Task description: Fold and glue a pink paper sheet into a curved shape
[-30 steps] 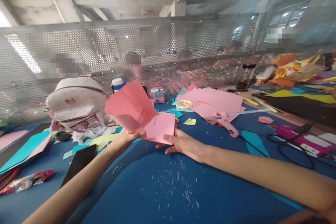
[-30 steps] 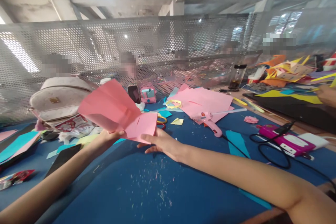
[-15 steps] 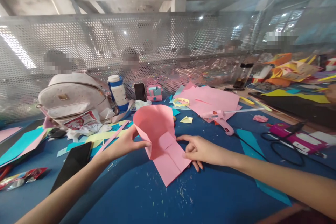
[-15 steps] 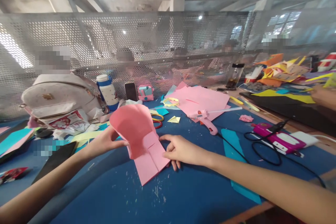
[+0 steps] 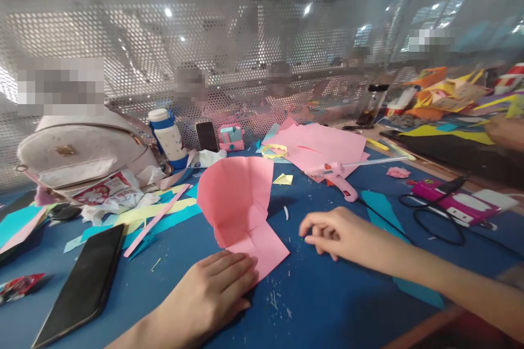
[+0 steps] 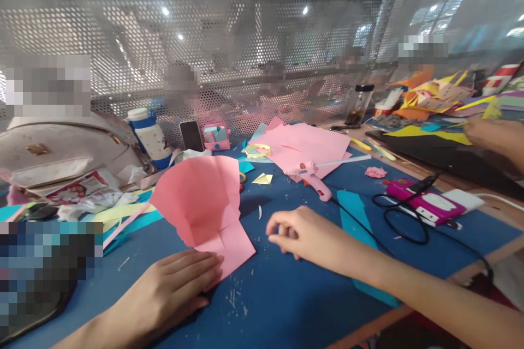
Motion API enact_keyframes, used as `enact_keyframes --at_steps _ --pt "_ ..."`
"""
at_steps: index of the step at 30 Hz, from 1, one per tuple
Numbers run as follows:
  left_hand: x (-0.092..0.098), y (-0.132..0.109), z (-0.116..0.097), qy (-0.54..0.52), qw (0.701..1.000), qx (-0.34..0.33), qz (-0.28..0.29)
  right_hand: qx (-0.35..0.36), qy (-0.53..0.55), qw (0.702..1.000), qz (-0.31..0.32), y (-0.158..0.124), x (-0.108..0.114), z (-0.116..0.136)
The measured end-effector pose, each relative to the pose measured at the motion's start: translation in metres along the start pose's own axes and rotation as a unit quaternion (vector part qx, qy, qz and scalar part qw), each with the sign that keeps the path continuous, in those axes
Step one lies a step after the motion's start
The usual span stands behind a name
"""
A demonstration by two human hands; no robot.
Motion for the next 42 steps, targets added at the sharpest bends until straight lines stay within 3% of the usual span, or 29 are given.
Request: enact_keyframes --at_steps 2,5,9,14,19,28,33,42 --pt "-0.004 -0.002 0.004 -0.003 1.0 -0.009 0.009 -0.022 -0.066 0.994 -0.086 -0.01 0.022 -0.014" --pt "-0.007 -0.007 0.008 -0.014 1.0 -0.008 -0.001 -0.096 -0.153 0.956 -0.23 -0.022 0.056 -0.046" --pt "-0.01 -0.011 0.008 -0.031 0.998 0.034 -0.032 -0.12 -0.121 0.934 -0.313 -0.017 0.083 -0.086" --pt "-0.011 -0.003 0.006 -0.068 0.987 0.144 -0.038 -0.068 0.006 0.976 -0.205 0.017 0.085 -0.092" --pt "-0.011 0.008 0.007 -0.081 0.964 0.251 0.006 -0.082 0.002 0.979 -0.188 0.03 0.077 -0.08" --pt "-0.01 0.013 0.008 -0.121 0.951 0.285 0.009 -0.112 0.041 0.959 -0.256 -0.011 0.065 -0.074" --pt "-0.009 0.012 0.009 -0.15 0.944 0.294 -0.002 -0.047 0.009 0.97 -0.239 -0.035 0.045 -0.06" --pt "-0.012 0.006 0.011 -0.106 0.963 0.247 -0.02 -0.036 -0.003 0.981 -0.188 -0.024 0.04 -0.042"
Point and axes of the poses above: each hand's wrist, its own y-axis towards the middle knuckle, its own x-axis out of the back of the hand, z = x × y, the point moved 1 cm from there along y, towards the middle knuckle, and after that the axes turned 6 degrees about -x, right-handed, at the moved point
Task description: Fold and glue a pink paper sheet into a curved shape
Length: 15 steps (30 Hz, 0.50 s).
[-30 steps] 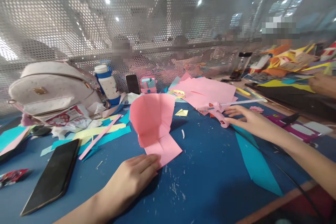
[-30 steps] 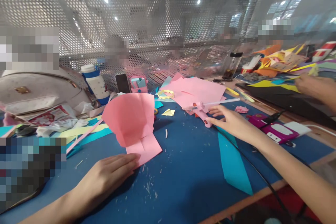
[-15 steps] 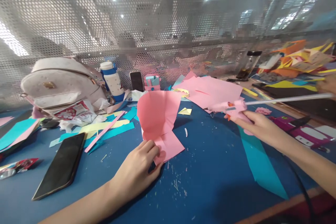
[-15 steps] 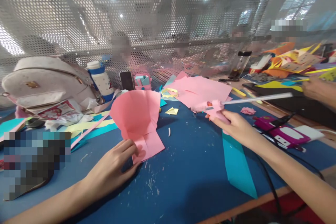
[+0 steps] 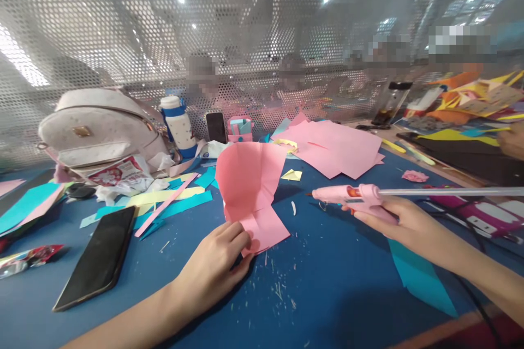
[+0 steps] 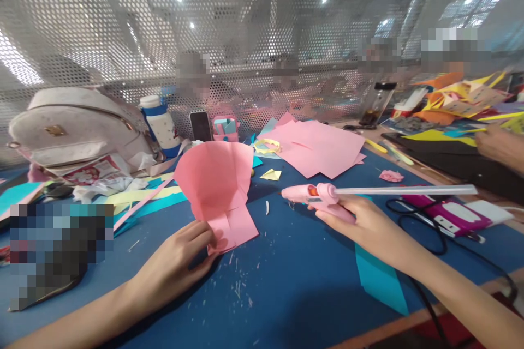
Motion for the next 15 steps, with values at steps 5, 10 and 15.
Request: enact_keyframes --at_steps 5,10,15 --pt "0.0 -0.003 0.003 0.065 0.997 -0.046 0.002 0.011 0.011 1.0 -0.013 0.011 0.002 0.005" --pt "0.002 -0.006 0.005 0.107 0.992 -0.062 0.004 -0.005 0.006 1.0 0.003 0.014 0.003 0.016" --pt "0.002 -0.007 0.006 0.126 0.99 -0.056 -0.001 0.011 0.0 1.0 0.017 0.01 -0.002 0.023"
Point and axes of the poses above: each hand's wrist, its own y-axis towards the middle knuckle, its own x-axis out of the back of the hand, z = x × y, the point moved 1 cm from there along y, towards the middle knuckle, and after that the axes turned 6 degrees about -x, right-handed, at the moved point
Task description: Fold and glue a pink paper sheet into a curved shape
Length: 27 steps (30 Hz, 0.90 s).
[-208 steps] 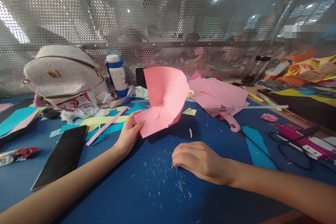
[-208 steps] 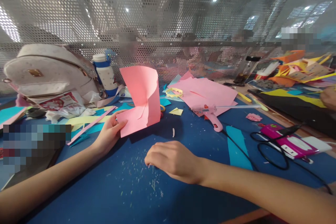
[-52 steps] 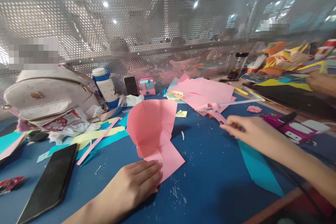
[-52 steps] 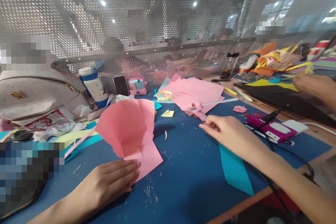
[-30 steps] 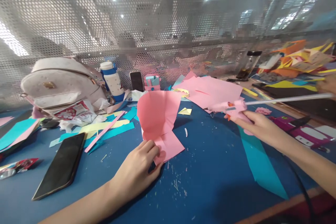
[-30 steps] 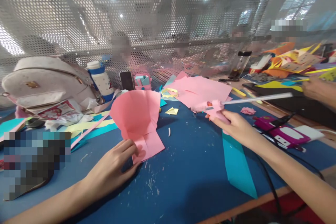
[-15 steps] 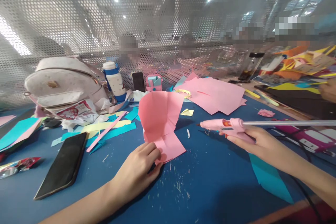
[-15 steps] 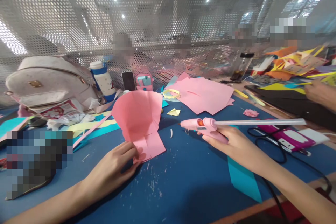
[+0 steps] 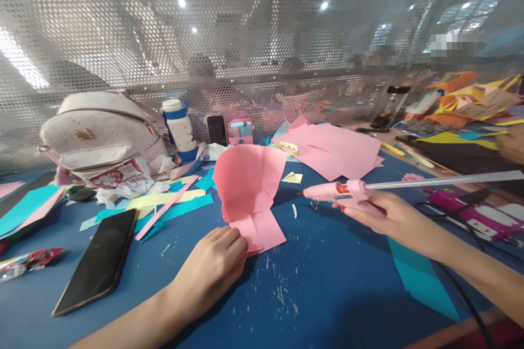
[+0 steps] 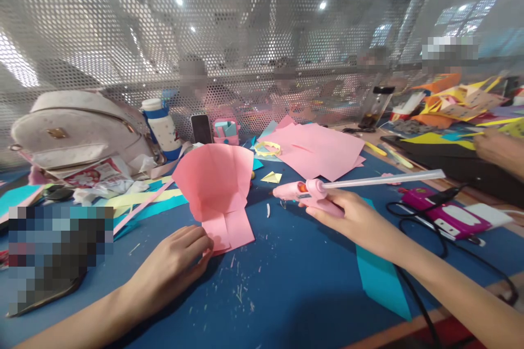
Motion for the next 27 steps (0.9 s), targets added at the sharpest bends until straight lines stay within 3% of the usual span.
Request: enact_keyframes --at_steps 12,21,27 --pt "0.002 -0.001 0.004 -0.094 0.992 0.088 -0.001 0.003 0.005 0.999 0.036 -0.003 -0.004 0.012" --pt "0.001 -0.003 0.005 -0.122 0.987 0.1 -0.008 0.01 0.022 0.999 0.046 -0.001 -0.006 0.007" --pt "0.004 0.001 0.008 -0.214 0.964 0.157 0.011 0.02 0.015 0.999 0.024 -0.01 -0.012 0.009"
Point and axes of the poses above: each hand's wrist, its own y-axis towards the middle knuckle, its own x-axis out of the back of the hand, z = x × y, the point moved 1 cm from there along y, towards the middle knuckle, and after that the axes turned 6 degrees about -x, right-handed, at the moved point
